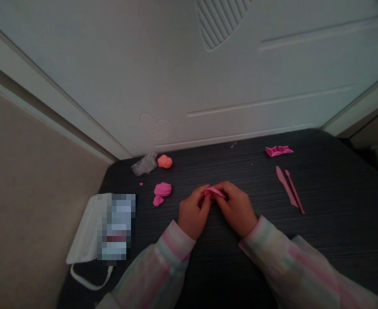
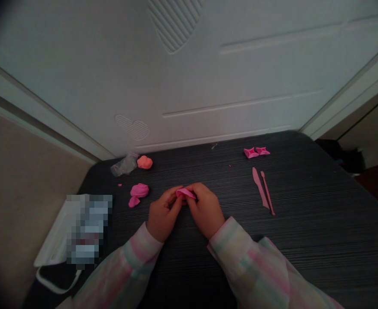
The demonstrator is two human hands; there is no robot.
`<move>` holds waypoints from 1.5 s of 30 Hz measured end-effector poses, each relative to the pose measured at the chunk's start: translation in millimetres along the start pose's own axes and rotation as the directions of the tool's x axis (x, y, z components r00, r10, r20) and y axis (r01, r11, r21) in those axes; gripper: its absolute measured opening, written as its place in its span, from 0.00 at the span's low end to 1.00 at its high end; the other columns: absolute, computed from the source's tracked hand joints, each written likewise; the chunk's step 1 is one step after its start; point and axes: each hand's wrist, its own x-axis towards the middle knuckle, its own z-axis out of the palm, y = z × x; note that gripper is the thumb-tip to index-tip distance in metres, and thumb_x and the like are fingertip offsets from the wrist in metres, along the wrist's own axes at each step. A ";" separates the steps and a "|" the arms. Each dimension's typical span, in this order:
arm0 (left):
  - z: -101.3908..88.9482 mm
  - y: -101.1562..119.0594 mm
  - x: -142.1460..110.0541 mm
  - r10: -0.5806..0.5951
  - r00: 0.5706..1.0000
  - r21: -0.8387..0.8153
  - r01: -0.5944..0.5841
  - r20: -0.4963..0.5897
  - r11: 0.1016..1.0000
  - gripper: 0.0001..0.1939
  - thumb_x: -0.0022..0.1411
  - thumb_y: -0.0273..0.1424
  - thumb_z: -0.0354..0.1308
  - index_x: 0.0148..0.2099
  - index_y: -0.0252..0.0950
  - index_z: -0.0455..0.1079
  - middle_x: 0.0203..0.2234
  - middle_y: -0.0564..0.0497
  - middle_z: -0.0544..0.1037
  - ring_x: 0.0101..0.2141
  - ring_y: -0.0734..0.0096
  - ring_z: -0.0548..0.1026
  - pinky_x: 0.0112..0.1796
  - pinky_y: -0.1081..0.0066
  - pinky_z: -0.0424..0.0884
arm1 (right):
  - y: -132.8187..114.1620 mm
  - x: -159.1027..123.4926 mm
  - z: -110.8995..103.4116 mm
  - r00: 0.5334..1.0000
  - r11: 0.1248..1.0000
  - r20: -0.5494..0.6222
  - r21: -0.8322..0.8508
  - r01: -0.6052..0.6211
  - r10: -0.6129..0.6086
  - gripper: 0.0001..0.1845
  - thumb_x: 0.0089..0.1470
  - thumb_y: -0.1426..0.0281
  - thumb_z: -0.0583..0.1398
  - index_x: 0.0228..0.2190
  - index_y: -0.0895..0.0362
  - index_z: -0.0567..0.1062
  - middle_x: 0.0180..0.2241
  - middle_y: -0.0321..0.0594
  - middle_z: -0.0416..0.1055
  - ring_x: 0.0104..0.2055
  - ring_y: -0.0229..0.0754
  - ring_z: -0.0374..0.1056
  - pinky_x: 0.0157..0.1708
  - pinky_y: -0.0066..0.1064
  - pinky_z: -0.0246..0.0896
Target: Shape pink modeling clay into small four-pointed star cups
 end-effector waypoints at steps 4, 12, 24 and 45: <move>1.8 1.4 -0.1 -0.029 1.000 -0.112 0.030 0.007 0.993 0.13 0.55 0.30 0.50 0.44 0.36 0.65 0.37 0.49 0.75 0.35 0.71 0.74 0.38 0.71 0.71 | 0.4 1.4 -0.1 0.999 0.996 0.010 0.076 -0.047 0.046 0.07 0.49 0.72 0.54 0.31 0.56 0.70 0.31 0.38 0.71 0.33 0.37 0.66 0.34 0.29 0.59; 1.7 6.6 -0.2 -0.135 0.991 -0.464 0.125 0.012 0.877 0.15 0.55 0.37 0.49 0.39 0.32 0.68 0.34 0.46 0.75 0.33 0.69 0.73 0.34 0.70 0.71 | -0.9 3.0 -2.6 0.997 0.990 0.029 0.123 -0.073 0.070 0.07 0.50 0.70 0.53 0.28 0.56 0.70 0.28 0.37 0.70 0.31 0.37 0.65 0.32 0.29 0.59; 6.9 18.3 9.8 -0.433 0.850 -0.899 0.403 0.299 0.172 0.19 0.57 0.38 0.42 0.30 0.31 0.69 0.33 0.44 0.74 0.38 0.66 0.72 0.42 0.64 0.67 | -12.0 -6.4 16.8 0.996 0.998 -0.084 0.043 -0.036 0.040 0.13 0.38 0.68 0.61 0.28 0.56 0.64 0.36 0.43 0.56 0.44 0.46 0.56 0.44 0.44 0.56; 16.1 35.2 17.8 -0.485 0.835 -0.933 0.347 0.261 0.094 0.20 0.54 0.35 0.43 0.13 0.34 0.58 0.14 0.52 0.64 0.19 0.76 0.66 0.20 0.73 0.63 | -21.5 -5.8 25.9 0.902 0.474 0.324 0.770 -0.427 0.286 0.07 0.41 0.71 0.60 0.26 0.57 0.66 0.28 0.34 0.65 0.33 0.34 0.64 0.39 0.28 0.59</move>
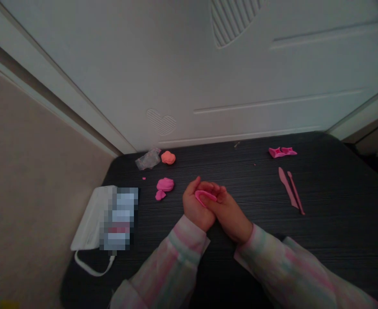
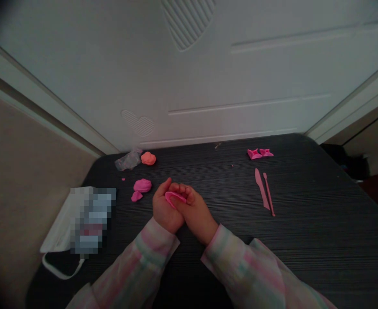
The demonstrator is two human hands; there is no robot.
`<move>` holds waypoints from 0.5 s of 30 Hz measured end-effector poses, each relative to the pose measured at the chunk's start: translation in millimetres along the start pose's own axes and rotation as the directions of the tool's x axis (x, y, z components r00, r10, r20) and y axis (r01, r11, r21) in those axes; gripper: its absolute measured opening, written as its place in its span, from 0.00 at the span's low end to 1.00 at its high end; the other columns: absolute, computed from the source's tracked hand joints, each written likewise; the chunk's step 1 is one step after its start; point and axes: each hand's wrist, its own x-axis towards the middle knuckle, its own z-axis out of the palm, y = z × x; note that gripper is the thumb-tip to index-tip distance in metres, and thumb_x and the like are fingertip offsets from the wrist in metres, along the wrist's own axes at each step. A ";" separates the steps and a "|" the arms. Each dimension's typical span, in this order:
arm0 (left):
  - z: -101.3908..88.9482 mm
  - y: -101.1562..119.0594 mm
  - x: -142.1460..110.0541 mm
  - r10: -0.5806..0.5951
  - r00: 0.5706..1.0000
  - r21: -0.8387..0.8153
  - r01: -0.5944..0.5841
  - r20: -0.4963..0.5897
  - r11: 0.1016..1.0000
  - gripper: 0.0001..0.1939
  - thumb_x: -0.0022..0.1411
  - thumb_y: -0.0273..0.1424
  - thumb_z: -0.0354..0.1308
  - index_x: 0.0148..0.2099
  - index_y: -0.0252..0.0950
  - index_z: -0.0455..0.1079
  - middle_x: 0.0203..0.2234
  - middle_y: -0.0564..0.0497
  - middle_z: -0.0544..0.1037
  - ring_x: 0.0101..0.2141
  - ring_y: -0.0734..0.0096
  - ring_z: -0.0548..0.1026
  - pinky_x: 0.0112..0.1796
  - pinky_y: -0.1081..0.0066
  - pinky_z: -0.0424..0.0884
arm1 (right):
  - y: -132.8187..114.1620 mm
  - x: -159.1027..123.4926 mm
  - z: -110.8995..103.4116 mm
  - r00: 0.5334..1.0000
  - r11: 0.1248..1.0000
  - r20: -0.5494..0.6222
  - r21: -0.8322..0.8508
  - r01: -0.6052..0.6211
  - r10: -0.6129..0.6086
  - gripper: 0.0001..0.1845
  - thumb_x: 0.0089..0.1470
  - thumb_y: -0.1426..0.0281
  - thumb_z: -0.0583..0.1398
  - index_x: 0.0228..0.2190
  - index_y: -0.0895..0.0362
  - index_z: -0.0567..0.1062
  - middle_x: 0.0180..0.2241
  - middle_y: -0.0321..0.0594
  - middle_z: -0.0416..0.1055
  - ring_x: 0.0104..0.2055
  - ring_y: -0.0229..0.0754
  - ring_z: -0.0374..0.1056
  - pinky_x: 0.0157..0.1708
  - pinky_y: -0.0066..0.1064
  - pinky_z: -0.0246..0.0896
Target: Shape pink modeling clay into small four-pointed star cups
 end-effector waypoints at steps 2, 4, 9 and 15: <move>-1.2 0.1 0.7 -0.010 1.000 -0.009 0.010 0.012 1.000 0.20 0.54 0.36 0.43 0.13 0.34 0.58 0.13 0.52 0.64 0.18 0.76 0.66 0.20 0.73 0.63 | -1.5 0.9 1.2 1.000 1.000 -0.001 0.005 -0.025 0.025 0.07 0.41 0.71 0.60 0.25 0.58 0.66 0.27 0.34 0.66 0.32 0.34 0.64 0.38 0.28 0.59; -1.2 0.8 0.5 -0.002 1.000 -0.043 0.003 0.022 0.999 0.21 0.54 0.35 0.43 0.12 0.34 0.59 0.12 0.52 0.63 0.18 0.75 0.66 0.22 0.72 0.64 | -1.3 1.9 0.9 0.999 0.999 0.019 0.015 -0.031 0.031 0.07 0.40 0.71 0.60 0.25 0.58 0.67 0.27 0.33 0.65 0.32 0.33 0.63 0.37 0.28 0.59; 1.1 3.9 -2.2 -0.022 0.999 -0.146 0.027 0.030 0.989 0.24 0.55 0.34 0.43 0.11 0.31 0.63 0.11 0.51 0.65 0.17 0.75 0.68 0.25 0.72 0.66 | 5.0 0.3 -2.2 0.996 0.986 0.078 0.156 -0.062 0.050 0.09 0.40 0.71 0.61 0.27 0.56 0.67 0.29 0.31 0.64 0.34 0.32 0.62 0.39 0.26 0.56; -2.9 3.2 -2.6 -0.002 0.993 -0.160 0.021 0.118 0.987 0.24 0.54 0.35 0.44 0.12 0.30 0.67 0.12 0.48 0.69 0.21 0.69 0.72 0.28 0.68 0.68 | 2.7 -7.9 7.6 0.990 0.918 0.038 0.371 -0.141 0.137 0.10 0.37 0.73 0.63 0.27 0.55 0.68 0.28 0.30 0.66 0.34 0.31 0.63 0.40 0.25 0.57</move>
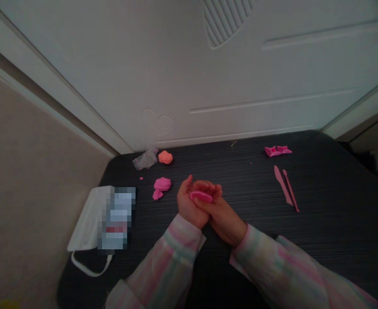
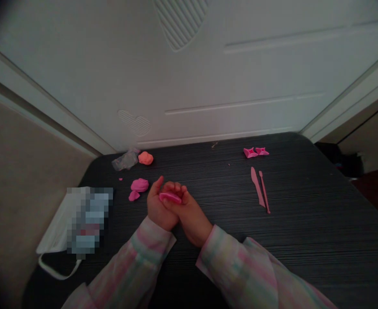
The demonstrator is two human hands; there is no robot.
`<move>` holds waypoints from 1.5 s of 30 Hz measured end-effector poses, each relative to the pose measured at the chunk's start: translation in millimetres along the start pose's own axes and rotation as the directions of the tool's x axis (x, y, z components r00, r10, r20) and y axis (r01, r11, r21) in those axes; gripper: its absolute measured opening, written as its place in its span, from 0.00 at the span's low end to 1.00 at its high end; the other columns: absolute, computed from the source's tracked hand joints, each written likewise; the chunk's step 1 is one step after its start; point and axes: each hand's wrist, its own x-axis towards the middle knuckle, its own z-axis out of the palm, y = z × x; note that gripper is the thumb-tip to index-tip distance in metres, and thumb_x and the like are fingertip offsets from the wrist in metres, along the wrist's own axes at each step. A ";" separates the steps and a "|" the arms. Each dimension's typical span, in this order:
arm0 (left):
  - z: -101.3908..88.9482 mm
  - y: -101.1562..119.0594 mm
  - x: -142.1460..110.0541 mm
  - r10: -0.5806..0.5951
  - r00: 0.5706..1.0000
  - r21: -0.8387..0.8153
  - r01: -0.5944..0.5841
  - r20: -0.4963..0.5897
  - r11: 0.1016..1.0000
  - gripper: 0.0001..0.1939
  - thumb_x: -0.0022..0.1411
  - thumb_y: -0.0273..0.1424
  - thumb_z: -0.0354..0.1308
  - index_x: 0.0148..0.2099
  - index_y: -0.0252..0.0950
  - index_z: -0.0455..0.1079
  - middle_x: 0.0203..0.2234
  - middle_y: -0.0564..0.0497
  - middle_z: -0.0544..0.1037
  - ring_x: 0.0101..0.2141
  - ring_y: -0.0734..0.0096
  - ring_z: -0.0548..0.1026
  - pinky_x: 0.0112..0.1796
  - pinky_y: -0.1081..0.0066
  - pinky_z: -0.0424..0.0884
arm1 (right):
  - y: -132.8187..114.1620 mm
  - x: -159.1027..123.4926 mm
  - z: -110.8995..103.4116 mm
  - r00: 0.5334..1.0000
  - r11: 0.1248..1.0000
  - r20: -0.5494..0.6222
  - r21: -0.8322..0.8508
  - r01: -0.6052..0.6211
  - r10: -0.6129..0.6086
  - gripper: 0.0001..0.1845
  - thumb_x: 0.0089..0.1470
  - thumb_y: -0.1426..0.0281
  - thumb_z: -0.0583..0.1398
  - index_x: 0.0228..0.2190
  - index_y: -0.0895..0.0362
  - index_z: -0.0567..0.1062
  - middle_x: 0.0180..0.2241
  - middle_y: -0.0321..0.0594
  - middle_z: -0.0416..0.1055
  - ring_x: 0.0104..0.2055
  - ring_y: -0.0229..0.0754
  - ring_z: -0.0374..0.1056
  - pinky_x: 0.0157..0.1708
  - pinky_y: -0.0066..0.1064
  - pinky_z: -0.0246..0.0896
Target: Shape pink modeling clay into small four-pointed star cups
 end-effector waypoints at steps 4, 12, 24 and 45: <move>-1.6 -0.9 -0.9 -0.025 0.999 -0.001 0.025 0.033 1.000 0.24 0.55 0.36 0.43 0.15 0.29 0.69 0.14 0.46 0.71 0.25 0.64 0.74 0.30 0.66 0.69 | -2.6 -0.7 5.3 0.997 1.000 -0.071 -0.005 -0.013 0.013 0.14 0.34 0.75 0.64 0.27 0.55 0.68 0.29 0.30 0.67 0.36 0.32 0.65 0.42 0.28 0.57; -2.3 2.1 0.7 -0.052 0.999 -0.046 0.052 0.000 0.998 0.24 0.56 0.36 0.44 0.15 0.29 0.68 0.14 0.46 0.72 0.22 0.67 0.73 0.28 0.67 0.69 | -2.6 1.3 3.3 0.997 0.998 -0.057 -0.015 -0.054 0.053 0.14 0.34 0.72 0.64 0.29 0.56 0.68 0.30 0.32 0.68 0.36 0.33 0.65 0.43 0.29 0.57; 1.8 3.0 1.2 -0.047 0.989 0.016 0.050 -0.142 0.999 0.25 0.57 0.37 0.43 0.15 0.28 0.68 0.14 0.45 0.72 0.18 0.70 0.72 0.24 0.69 0.69 | -18.1 5.1 -9.6 0.996 0.794 0.007 -0.604 0.071 -0.085 0.06 0.43 0.69 0.58 0.27 0.59 0.70 0.28 0.37 0.70 0.31 0.37 0.65 0.33 0.30 0.59; -3.6 -0.1 1.3 -0.065 0.992 0.088 0.056 0.112 0.995 0.13 0.51 0.27 0.45 0.29 0.27 0.70 0.26 0.43 0.74 0.29 0.65 0.73 0.38 0.62 0.66 | -26.5 8.8 -20.2 0.952 0.775 -0.045 -0.593 0.218 -0.302 0.18 0.41 0.67 0.59 0.38 0.54 0.65 0.38 0.38 0.67 0.39 0.40 0.64 0.43 0.35 0.57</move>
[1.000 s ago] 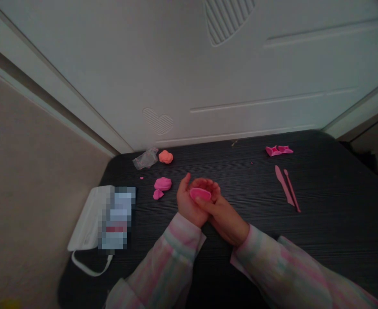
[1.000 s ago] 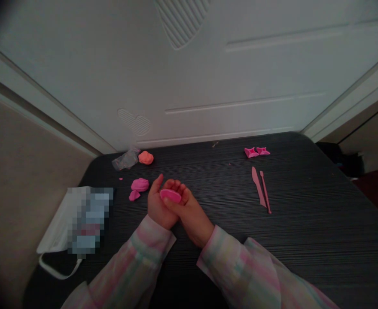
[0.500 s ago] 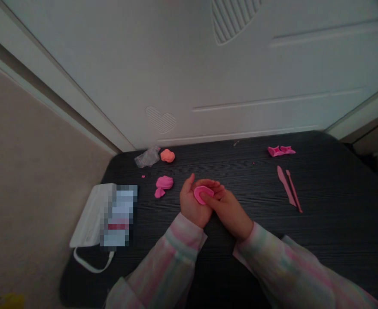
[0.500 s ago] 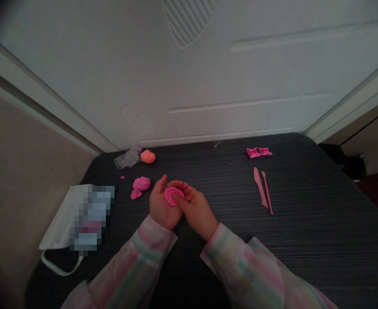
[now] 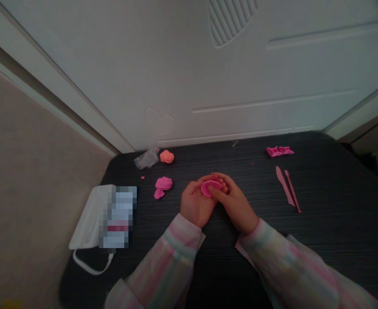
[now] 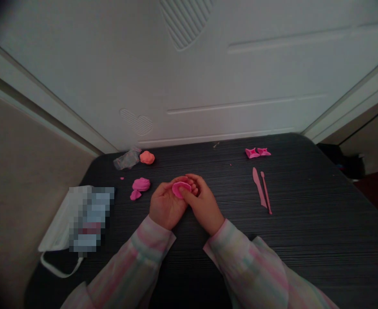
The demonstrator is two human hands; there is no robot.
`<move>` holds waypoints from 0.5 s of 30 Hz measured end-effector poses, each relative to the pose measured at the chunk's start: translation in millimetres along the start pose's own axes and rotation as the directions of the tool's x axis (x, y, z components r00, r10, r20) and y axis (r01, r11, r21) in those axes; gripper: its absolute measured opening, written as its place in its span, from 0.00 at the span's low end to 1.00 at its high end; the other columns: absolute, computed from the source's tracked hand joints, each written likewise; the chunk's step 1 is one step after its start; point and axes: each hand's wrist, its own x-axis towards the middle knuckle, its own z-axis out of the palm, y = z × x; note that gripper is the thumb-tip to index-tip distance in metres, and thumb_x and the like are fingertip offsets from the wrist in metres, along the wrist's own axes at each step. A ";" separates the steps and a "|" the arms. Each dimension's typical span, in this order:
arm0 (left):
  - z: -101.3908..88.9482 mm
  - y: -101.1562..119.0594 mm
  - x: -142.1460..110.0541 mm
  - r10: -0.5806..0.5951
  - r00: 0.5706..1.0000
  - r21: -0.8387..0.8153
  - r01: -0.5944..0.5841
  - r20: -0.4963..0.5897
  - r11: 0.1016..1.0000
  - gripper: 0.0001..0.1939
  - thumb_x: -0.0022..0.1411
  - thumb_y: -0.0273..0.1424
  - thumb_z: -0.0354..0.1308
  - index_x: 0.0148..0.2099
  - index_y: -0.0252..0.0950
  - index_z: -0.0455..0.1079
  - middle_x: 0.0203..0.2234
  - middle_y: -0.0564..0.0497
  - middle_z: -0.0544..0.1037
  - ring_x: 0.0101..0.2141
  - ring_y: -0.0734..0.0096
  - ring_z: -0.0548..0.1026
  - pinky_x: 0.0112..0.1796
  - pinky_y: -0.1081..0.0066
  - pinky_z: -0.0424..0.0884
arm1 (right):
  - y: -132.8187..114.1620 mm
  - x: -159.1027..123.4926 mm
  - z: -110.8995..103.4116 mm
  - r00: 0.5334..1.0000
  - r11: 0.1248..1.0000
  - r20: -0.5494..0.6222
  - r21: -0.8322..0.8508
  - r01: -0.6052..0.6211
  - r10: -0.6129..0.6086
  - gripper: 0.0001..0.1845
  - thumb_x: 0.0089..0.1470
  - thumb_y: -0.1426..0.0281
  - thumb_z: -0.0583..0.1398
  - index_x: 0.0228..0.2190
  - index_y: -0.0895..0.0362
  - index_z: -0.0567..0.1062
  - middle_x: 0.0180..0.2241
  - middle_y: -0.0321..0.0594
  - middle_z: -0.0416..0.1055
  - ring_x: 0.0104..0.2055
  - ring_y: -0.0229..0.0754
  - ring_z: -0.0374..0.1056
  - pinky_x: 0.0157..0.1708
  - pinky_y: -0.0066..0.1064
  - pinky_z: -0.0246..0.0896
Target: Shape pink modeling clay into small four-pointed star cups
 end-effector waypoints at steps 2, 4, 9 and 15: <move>-1.1 -1.5 1.0 0.032 0.999 0.059 -0.030 -0.031 0.998 0.10 0.52 0.25 0.47 0.31 0.28 0.69 0.27 0.45 0.74 0.29 0.69 0.73 0.37 0.65 0.66 | 0.2 -0.1 -2.6 0.994 0.990 -0.040 -0.097 0.099 -0.103 0.21 0.42 0.67 0.59 0.41 0.52 0.63 0.41 0.39 0.64 0.42 0.40 0.62 0.42 0.36 0.58; -3.1 -3.1 2.0 0.087 0.995 0.155 -0.077 -0.056 0.985 0.08 0.53 0.26 0.49 0.35 0.31 0.68 0.27 0.48 0.74 0.27 0.71 0.72 0.35 0.67 0.67 | -1.3 0.5 -7.1 0.959 0.929 -0.064 -0.277 0.247 -0.275 0.22 0.43 0.68 0.59 0.43 0.52 0.63 0.45 0.41 0.60 0.47 0.42 0.58 0.44 0.37 0.57; -9.2 -4.9 3.4 0.274 0.961 0.419 -0.232 -0.041 0.878 0.10 0.49 0.30 0.56 0.36 0.32 0.68 0.24 0.53 0.73 0.24 0.78 0.70 0.27 0.78 0.64 | -9.0 3.0 -16.3 0.893 0.745 0.009 -0.548 0.380 -0.449 0.07 0.45 0.68 0.57 0.30 0.54 0.71 0.42 0.43 0.62 0.48 0.43 0.57 0.49 0.39 0.49; -5.6 -3.9 4.8 0.154 0.982 0.190 -0.132 -0.107 0.973 0.21 0.57 0.40 0.44 0.32 0.29 0.70 0.22 0.48 0.73 0.24 0.75 0.70 0.27 0.76 0.64 | -4.5 0.5 -9.5 0.972 0.933 -0.068 -0.303 0.196 -0.226 0.06 0.45 0.66 0.57 0.23 0.55 0.70 0.40 0.41 0.63 0.47 0.44 0.59 0.47 0.38 0.50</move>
